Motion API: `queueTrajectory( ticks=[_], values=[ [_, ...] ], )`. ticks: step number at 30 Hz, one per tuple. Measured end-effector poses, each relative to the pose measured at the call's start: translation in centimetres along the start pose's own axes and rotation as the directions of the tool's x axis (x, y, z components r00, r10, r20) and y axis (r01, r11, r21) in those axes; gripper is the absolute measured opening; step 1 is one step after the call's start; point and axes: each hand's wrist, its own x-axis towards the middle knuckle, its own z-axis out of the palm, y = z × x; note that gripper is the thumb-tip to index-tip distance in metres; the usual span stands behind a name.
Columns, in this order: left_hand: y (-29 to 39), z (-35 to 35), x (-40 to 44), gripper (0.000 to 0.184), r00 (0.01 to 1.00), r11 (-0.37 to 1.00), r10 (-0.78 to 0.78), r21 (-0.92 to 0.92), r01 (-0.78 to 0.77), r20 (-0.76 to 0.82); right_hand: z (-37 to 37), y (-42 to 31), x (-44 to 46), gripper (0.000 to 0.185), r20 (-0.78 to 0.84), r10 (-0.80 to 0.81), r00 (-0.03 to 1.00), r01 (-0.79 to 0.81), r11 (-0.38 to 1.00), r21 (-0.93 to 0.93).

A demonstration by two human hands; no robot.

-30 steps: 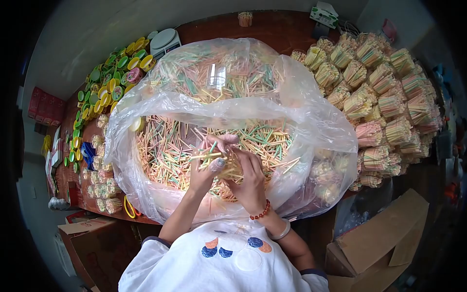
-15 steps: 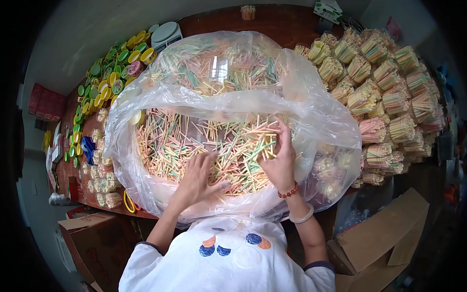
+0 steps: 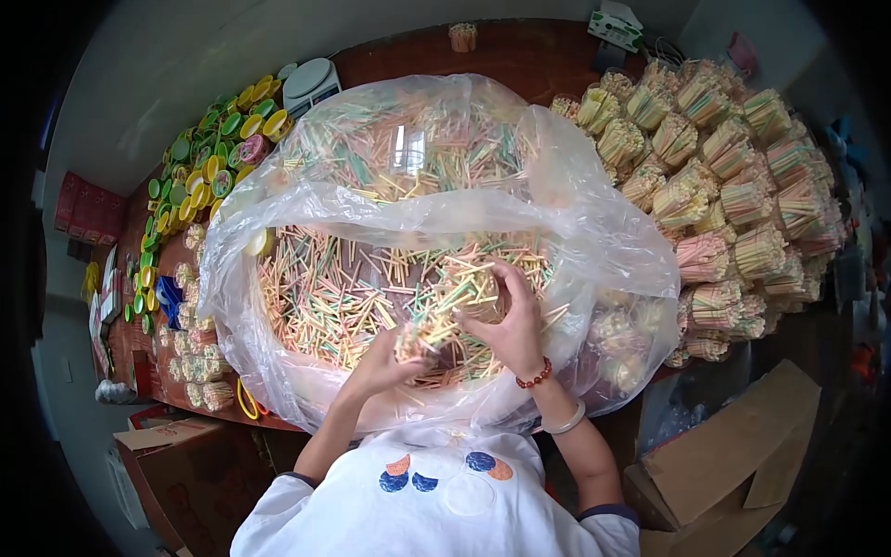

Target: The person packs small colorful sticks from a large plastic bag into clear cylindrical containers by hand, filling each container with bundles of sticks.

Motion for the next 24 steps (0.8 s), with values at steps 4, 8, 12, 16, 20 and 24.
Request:
queueTrajectory(
  ticks=[4, 8, 12, 16, 20, 24],
  values=[
    [-0.7, -0.8, 0.1, 0.038, 0.979, 0.721, -0.032, -0.683, -0.117, -0.202, 0.0, -0.9, 1.2, 0.074, 0.049, 0.092, 0.995, -0.103, 0.94, 0.327],
    [2.1, -1.2, 1.3, 0.033, 0.956, 0.439, 0.117, -0.849, -0.293, -0.269, 0.1, -1.9, 2.2, 0.074, 0.012, 0.088, 0.996, -0.088, 0.949, 0.302],
    [2.4, -0.9, 2.1, 0.038, 0.952, 0.52, -0.011, -0.815, -0.256, -0.306, 1.5, -1.2, 1.6, 0.069, 0.064, 0.159, 0.985, -0.171, 0.901, 0.399],
    [5.2, -0.4, 2.9, 0.031, 0.925, 0.55, 0.031, -0.766, -0.333, -0.38, 2.0, -3.6, 0.8, 0.066, 0.213, 0.166, 0.963, -0.265, 0.731, 0.629],
    [7.9, -0.5, 4.2, 0.021, 0.821, 0.549, 0.315, -0.614, -0.567, -0.477, 3.5, -2.6, 0.3, 0.067, 0.031, -0.013, 0.999, 0.006, 0.979, 0.202],
    [8.8, 0.6, 4.6, 0.019, 0.78, 0.656, 0.454, -0.431, -0.62, -0.431, 4.4, -1.4, 0.1, 0.07, -0.06, -0.049, 0.997, 0.058, 0.983, 0.173]
  ],
)
